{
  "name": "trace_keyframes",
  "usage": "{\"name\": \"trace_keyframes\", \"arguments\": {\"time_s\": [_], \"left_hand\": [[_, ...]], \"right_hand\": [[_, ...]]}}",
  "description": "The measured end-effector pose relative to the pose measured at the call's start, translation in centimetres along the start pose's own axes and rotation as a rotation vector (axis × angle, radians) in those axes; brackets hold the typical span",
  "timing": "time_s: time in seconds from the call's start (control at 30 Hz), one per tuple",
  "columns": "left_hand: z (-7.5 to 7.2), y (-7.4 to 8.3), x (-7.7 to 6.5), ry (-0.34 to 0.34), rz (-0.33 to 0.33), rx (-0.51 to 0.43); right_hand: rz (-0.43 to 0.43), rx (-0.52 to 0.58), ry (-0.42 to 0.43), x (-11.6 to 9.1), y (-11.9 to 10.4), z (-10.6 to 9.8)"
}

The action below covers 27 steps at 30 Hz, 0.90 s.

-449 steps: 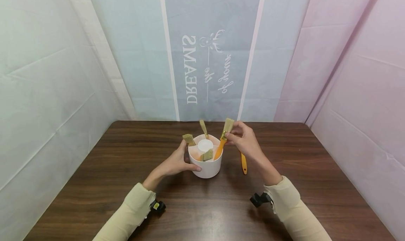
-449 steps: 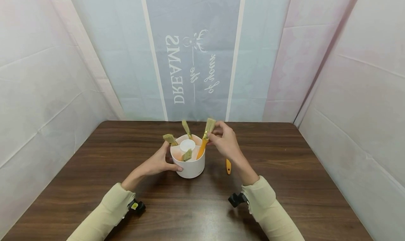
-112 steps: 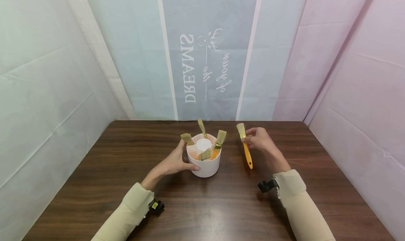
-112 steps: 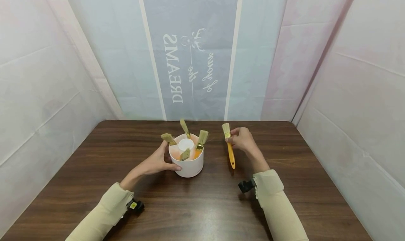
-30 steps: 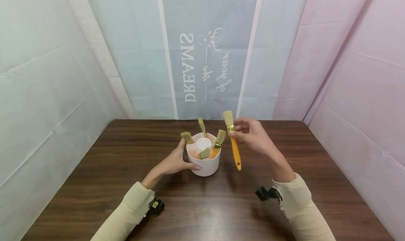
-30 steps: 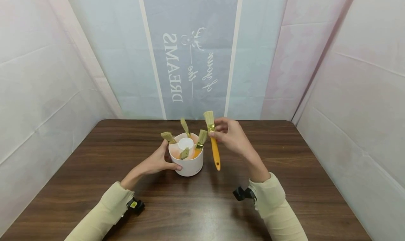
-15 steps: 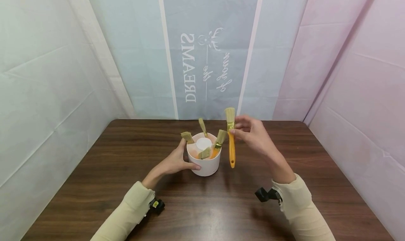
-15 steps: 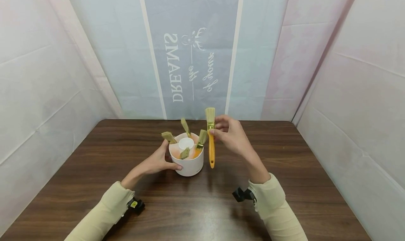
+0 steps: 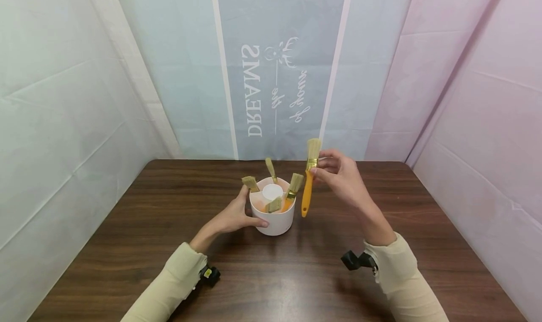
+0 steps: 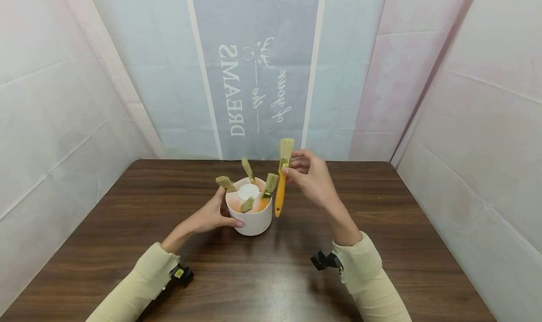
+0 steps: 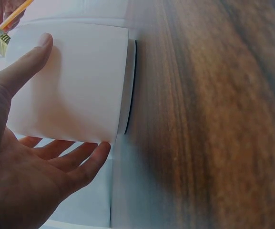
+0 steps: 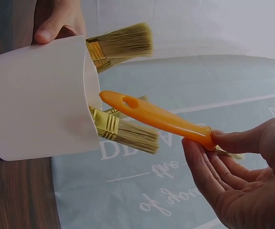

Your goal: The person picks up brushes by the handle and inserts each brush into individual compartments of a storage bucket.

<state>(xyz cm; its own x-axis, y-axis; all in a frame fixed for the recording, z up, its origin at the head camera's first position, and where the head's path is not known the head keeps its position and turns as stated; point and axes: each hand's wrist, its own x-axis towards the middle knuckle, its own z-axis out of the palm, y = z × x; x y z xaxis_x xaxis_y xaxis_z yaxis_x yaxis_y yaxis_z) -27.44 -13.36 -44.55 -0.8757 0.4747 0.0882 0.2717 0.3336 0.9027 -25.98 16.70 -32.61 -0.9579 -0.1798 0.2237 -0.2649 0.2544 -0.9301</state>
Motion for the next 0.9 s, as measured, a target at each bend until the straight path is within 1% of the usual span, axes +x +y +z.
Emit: {"name": "trace_keyframes", "arguments": {"time_s": [0.13,0.37,0.7,0.9], "left_hand": [[0.01,0.13,-0.06,-0.002,-0.002,0.0],[-0.11,0.23,-0.17,0.003,0.014,0.046],[-0.05,0.07,-0.06,0.003,0.0,0.036],[-0.08,0.17,-0.11,0.013,-0.006,0.062]], "right_hand": [[-0.01,0.024,0.008,-0.12,-0.1,0.0],[-0.034,0.046,0.023,-0.25,-0.29,0.04],[-0.079,0.073,0.046,-0.42,-0.41,0.12],[-0.119,0.116,0.059,-0.49,-0.32,0.14]]}}
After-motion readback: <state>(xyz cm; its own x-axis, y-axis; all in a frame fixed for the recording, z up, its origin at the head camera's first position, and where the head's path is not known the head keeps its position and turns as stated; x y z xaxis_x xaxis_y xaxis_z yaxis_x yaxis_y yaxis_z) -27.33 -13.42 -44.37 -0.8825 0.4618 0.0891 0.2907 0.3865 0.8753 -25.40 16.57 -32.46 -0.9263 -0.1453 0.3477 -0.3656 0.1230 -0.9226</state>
